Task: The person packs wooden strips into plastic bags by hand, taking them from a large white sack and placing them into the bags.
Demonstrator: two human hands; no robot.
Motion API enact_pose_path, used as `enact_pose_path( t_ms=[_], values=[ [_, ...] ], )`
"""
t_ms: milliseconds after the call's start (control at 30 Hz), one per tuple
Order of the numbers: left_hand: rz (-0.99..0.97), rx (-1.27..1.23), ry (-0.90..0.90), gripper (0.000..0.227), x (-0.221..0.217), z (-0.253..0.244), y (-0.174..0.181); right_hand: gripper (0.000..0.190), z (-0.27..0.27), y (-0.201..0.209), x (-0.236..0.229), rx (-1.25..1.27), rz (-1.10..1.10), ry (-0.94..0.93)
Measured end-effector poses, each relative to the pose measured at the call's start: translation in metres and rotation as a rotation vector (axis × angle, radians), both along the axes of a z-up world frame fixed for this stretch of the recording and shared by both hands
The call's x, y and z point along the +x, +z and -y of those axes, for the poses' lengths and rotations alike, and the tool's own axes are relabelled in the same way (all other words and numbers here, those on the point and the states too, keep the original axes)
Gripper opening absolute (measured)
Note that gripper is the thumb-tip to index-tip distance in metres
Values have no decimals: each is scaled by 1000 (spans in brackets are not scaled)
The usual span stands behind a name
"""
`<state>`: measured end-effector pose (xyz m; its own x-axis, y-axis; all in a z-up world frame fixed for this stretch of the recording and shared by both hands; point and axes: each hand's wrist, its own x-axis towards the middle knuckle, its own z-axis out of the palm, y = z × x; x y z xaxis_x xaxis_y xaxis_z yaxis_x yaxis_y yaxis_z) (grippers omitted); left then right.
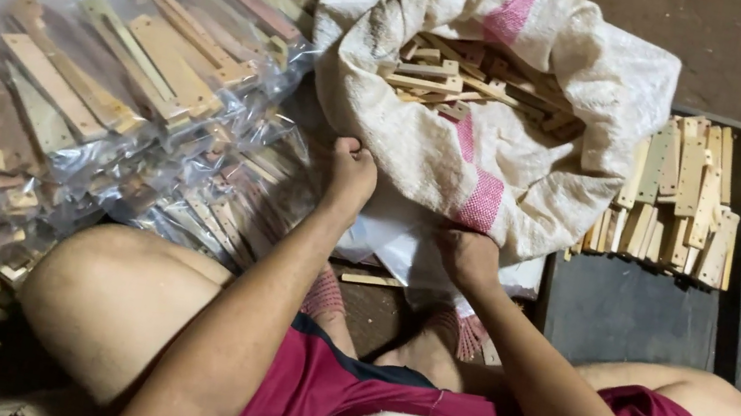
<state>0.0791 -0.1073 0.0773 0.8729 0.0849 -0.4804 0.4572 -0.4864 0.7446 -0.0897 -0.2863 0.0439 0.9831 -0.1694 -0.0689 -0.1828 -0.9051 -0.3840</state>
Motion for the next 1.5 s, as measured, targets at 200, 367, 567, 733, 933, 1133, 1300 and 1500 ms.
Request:
enact_pose_path(
  t_ms=[200, 367, 567, 733, 933, 1133, 1300, 1500],
  values=[
    [1, 41, -46, 38, -13, -2, 53, 20, 6, 53, -3, 464, 45, -155],
    [80, -117, -434, 50, -34, -1, 98, 17, 23, 168, 3, 922, 71, -265],
    [170, -553, -887, 72, -76, 26, 195, 39, 57, 268, 10, 930, 150, -131],
    [114, -607, -741, 25, -73, 31, 202, 72, 86, 292, 4, 1100, 230, -199],
    [46, -380, -778, 23, -66, 30, 180, 28, 99, 267, -15, 1153, 115, -212],
    [211, 129, -681, 65, -79, 46, 230, 17, 86, 257, -26, 1157, 239, -264],
    [38, -169, -615, 47, -101, 75, 243, 19, 55, 261, -27, 1023, 207, -235],
    [194, -143, -682, 14, -99, 79, 223, 33, 48, 256, -40, 1103, 168, -441]
  ],
)
